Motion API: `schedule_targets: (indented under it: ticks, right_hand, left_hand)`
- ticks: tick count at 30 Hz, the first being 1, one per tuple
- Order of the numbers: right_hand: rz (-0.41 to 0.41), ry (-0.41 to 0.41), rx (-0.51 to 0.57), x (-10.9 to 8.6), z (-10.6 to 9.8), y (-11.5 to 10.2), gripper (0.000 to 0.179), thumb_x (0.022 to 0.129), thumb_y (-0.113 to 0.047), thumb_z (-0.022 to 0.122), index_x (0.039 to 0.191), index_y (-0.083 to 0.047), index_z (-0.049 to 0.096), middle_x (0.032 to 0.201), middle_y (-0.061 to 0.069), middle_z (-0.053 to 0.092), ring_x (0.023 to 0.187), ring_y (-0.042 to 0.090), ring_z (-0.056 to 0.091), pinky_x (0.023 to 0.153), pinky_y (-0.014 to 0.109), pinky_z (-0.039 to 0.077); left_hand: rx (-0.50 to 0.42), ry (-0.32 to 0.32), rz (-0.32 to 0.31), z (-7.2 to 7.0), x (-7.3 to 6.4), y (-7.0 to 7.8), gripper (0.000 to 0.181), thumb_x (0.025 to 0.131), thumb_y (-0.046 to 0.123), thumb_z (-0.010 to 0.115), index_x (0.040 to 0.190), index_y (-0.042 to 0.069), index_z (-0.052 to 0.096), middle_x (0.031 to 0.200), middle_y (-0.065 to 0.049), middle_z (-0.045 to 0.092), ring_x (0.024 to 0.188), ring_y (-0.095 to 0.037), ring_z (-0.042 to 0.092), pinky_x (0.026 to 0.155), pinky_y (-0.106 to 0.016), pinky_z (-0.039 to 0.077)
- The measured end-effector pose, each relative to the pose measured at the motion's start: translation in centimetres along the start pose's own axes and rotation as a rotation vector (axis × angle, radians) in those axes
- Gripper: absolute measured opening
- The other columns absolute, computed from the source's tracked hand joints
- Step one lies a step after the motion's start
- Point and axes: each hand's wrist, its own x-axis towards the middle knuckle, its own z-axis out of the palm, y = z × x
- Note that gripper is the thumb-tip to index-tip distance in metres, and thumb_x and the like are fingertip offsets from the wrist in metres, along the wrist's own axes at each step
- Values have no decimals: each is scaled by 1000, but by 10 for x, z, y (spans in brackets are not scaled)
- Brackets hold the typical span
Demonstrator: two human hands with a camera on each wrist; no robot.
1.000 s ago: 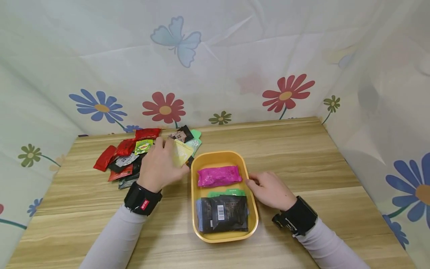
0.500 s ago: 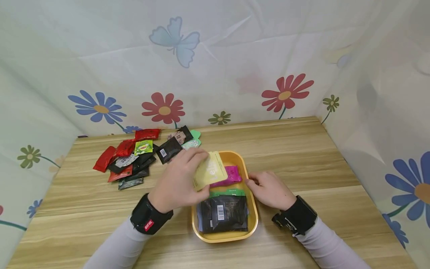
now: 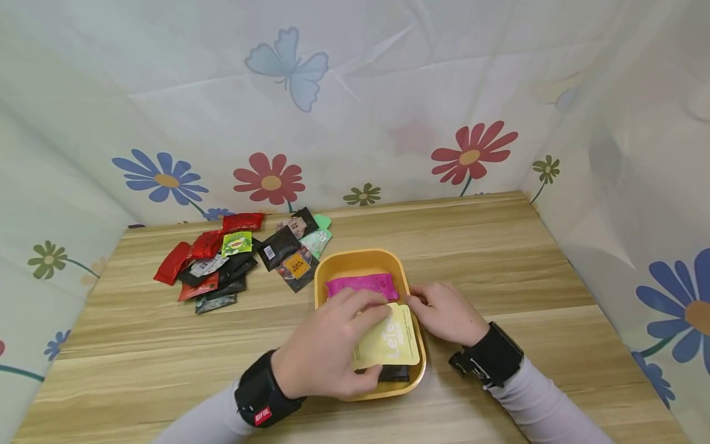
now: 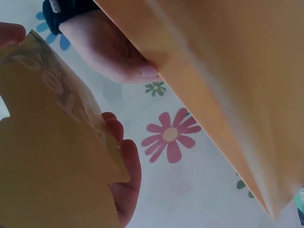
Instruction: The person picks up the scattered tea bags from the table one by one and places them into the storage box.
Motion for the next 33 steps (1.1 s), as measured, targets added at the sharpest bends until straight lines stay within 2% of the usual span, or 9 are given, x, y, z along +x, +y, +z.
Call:
schedule_targets:
  ticks: [2,4,8,10,15,21,24,29,33]
  right_hand:
    - [-5,0,-1,0,0,0,36,101,-34,50,117,-11,73,87,-8,65,75,10,54,71,31,47]
    - [-9,4,-3,0,0,0,36,101,-34,50,117,-11,73,85,-8,63,74,9,53,69,30,46]
    - [-10,3,-6,0,0,1,37,101,-34,49,118,-11,72,76,-8,57,69,9,51,65,28,44]
    - [-6,0,-11,0,0,1,36,101,-34,49,117,-11,72,74,-9,55,68,9,50,64,28,43]
    - [6,-2,-22,-1,-1,0,35,100,-31,50,115,-9,73,76,-7,56,71,10,51,65,29,43]
    - [22,-6,-26,-1,0,-1,37,100,-32,50,116,-7,72,74,-6,55,70,11,50,64,29,42]
    - [19,-6,-27,0,0,0,38,101,-32,50,118,-6,72,76,-6,56,71,11,51,65,30,43]
    - [10,2,-28,0,0,0,39,101,-33,50,118,-6,72,80,-5,59,73,12,51,67,30,44]
    - [8,8,-25,0,0,1,39,101,-33,50,119,-6,72,79,-5,59,72,11,51,66,30,43]
  left_hand:
    - [-2,-34,-6,0,-1,2,83,72,61,65,139,12,56,138,-1,50,115,-15,48,101,-24,39]
    - [-12,-75,-14,-1,-3,2,100,71,73,61,150,13,45,153,-7,39,129,-22,44,109,-31,35]
    - [-48,-157,-58,-9,-8,-3,126,65,94,45,163,22,15,168,-8,3,149,-35,20,117,-49,21]
    - [-69,-160,-96,-14,-9,-10,126,65,94,45,164,23,11,168,-6,-1,151,-36,13,116,-55,19]
    - [-50,-97,-221,-22,-9,-42,123,67,91,49,163,23,15,168,-5,9,151,-33,15,115,-56,22]
    - [55,-40,-394,-23,-15,-99,118,68,88,51,161,19,26,164,-10,23,149,-34,21,117,-52,20]
    - [104,-20,-466,-20,-22,-127,116,69,86,54,159,16,31,161,-14,29,147,-36,26,115,-55,23]
    - [148,14,-544,-8,-35,-166,107,71,78,60,154,13,40,153,-16,40,140,-36,35,111,-57,31]
    - [157,-28,-638,1,-44,-187,104,73,75,61,155,13,39,154,-19,38,143,-40,31,112,-58,28]
